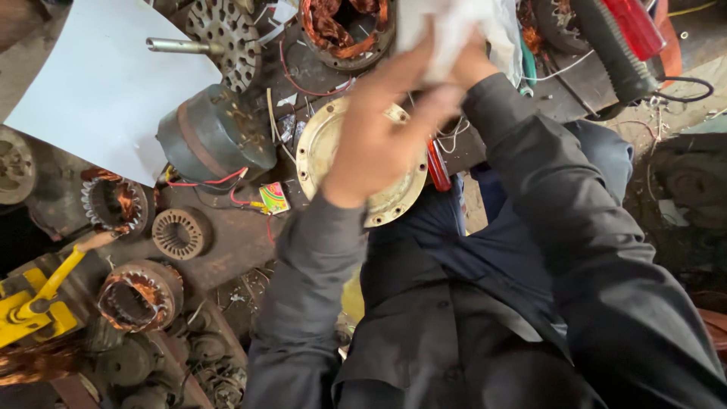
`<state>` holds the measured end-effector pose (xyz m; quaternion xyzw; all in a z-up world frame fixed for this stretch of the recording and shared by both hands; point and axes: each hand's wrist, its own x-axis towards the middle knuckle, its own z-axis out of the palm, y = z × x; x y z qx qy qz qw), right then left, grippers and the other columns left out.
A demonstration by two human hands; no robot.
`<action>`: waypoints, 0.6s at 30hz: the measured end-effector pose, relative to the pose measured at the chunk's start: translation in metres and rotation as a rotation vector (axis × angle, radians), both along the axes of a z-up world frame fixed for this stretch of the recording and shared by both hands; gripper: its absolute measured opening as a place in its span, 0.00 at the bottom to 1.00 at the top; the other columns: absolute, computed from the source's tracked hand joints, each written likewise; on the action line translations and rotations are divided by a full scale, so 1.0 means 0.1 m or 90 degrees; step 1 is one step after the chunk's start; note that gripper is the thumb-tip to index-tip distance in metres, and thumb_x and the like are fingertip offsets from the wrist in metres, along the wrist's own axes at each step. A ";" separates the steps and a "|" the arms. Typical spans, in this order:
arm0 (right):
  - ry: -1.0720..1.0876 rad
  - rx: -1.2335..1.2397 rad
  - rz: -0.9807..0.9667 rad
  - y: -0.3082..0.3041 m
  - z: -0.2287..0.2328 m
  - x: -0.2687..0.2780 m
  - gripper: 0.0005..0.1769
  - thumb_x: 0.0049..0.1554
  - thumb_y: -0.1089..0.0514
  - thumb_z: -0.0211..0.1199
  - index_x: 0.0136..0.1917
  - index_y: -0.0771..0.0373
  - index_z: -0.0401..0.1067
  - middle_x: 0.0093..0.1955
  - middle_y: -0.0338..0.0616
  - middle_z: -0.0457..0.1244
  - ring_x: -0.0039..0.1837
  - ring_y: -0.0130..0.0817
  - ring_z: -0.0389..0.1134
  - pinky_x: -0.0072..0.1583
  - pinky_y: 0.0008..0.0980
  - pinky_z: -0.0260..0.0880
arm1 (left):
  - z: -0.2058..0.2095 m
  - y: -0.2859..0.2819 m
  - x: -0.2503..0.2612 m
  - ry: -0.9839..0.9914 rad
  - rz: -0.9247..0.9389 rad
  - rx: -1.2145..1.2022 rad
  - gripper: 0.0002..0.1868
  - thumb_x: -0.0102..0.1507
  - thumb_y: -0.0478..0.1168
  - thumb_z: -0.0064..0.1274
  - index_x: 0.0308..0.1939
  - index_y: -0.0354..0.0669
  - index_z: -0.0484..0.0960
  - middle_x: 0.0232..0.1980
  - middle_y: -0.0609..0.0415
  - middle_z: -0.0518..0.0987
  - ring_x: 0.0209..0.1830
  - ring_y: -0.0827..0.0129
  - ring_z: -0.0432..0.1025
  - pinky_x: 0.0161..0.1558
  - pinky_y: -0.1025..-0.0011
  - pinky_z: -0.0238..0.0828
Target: The person works on a circular motor end cap resting on their lap, using a red screwdriver to tighten screws around the perimeter. They briefly retrieve a small metal piece from a plastic bag and insert it into the center of the cap before resuming screw tightening.
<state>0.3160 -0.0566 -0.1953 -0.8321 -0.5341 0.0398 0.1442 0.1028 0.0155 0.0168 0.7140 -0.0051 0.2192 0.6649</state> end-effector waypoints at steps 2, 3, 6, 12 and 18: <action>0.011 0.000 -0.002 -0.04 -0.03 0.03 0.11 0.64 0.56 0.58 0.54 0.63 0.76 0.49 0.54 0.69 0.49 0.48 0.71 0.51 0.46 0.70 | 0.05 -0.36 0.22 -0.039 -0.016 0.118 0.29 0.74 0.44 0.58 0.74 0.45 0.61 0.45 0.55 0.83 0.41 0.70 0.79 0.48 0.71 0.76; 0.015 -0.001 0.001 -0.06 -0.05 0.03 0.11 0.65 0.56 0.58 0.54 0.63 0.76 0.50 0.53 0.69 0.50 0.48 0.71 0.51 0.45 0.70 | 0.04 -0.56 0.33 -0.030 -0.029 0.175 0.31 0.73 0.45 0.58 0.75 0.43 0.62 0.43 0.55 0.82 0.40 0.67 0.78 0.47 0.68 0.76; 0.024 0.000 -0.003 -0.11 -0.05 0.06 0.12 0.65 0.55 0.58 0.56 0.63 0.75 0.51 0.53 0.69 0.52 0.47 0.71 0.53 0.45 0.70 | -0.07 -1.05 0.60 0.006 -0.064 0.267 0.36 0.69 0.48 0.56 0.77 0.38 0.62 0.41 0.54 0.81 0.40 0.62 0.77 0.49 0.62 0.73; 0.058 0.000 -0.002 -0.14 -0.04 0.06 0.13 0.67 0.54 0.57 0.58 0.64 0.74 0.55 0.52 0.69 0.55 0.46 0.71 0.56 0.45 0.70 | -0.37 -1.52 0.88 0.022 0.034 0.364 0.36 0.68 0.53 0.53 0.74 0.36 0.66 0.46 0.50 0.82 0.44 0.64 0.77 0.57 0.63 0.72; 0.117 0.011 -0.024 -0.22 -0.08 0.13 0.15 0.69 0.53 0.56 0.61 0.65 0.72 0.58 0.51 0.68 0.59 0.44 0.70 0.60 0.45 0.70 | -0.52 -1.55 0.93 -0.007 0.072 0.367 0.33 0.69 0.54 0.51 0.71 0.35 0.68 0.45 0.50 0.83 0.42 0.65 0.77 0.53 0.65 0.74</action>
